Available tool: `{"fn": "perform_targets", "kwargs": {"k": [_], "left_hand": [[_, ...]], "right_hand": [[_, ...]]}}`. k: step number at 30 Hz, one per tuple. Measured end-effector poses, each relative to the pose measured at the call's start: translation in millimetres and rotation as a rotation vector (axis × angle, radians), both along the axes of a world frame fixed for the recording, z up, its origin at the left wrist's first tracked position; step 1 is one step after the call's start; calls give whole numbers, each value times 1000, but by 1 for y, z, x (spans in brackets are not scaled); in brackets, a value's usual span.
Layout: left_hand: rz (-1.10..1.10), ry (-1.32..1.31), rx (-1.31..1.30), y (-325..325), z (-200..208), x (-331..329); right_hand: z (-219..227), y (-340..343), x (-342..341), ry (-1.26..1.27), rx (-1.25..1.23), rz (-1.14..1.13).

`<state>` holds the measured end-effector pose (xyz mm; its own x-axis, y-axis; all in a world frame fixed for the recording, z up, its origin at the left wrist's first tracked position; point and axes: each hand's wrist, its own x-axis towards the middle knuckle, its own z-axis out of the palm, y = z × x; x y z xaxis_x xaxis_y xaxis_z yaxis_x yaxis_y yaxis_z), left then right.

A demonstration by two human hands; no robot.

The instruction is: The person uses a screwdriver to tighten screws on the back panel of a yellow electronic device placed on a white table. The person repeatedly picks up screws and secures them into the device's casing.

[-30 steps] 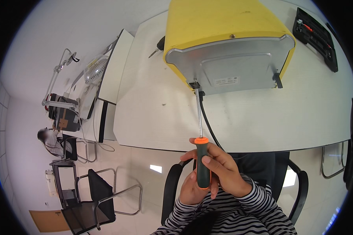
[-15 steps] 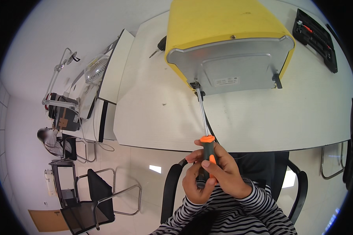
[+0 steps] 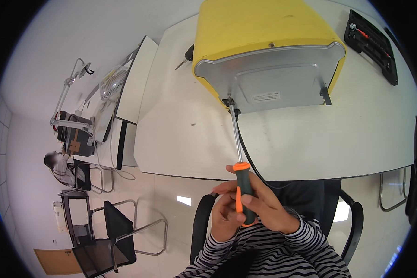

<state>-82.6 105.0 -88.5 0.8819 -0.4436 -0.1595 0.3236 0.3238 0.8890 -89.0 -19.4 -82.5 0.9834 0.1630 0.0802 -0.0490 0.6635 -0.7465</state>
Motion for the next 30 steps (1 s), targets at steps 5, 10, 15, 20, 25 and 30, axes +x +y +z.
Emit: {"fn": "perform_targets", "kwargs": {"k": [5, 10, 15, 20, 25, 30], "left_hand": [[71, -287, 369, 2, -4, -5], [35, 82, -58, -6, -2, -6], [-246, 235, -189, 7, -8, 0], [-41, -87, 122, 3, -1, -3], [157, -445, 452, 1, -10, -9], [-10, 1, -16, 1, -14, -12]], "right_hand": [[-6, 6, -5, -33, -106, -130], [-5, 5, -2, -58, -71, -117], [-3, 4, -1, -17, -4, -100], [-3, -1, -3, 5, -56, -80], [1, 1, -5, -31, -319, -183], [0, 3, -2, -51, -155, -141]]}}
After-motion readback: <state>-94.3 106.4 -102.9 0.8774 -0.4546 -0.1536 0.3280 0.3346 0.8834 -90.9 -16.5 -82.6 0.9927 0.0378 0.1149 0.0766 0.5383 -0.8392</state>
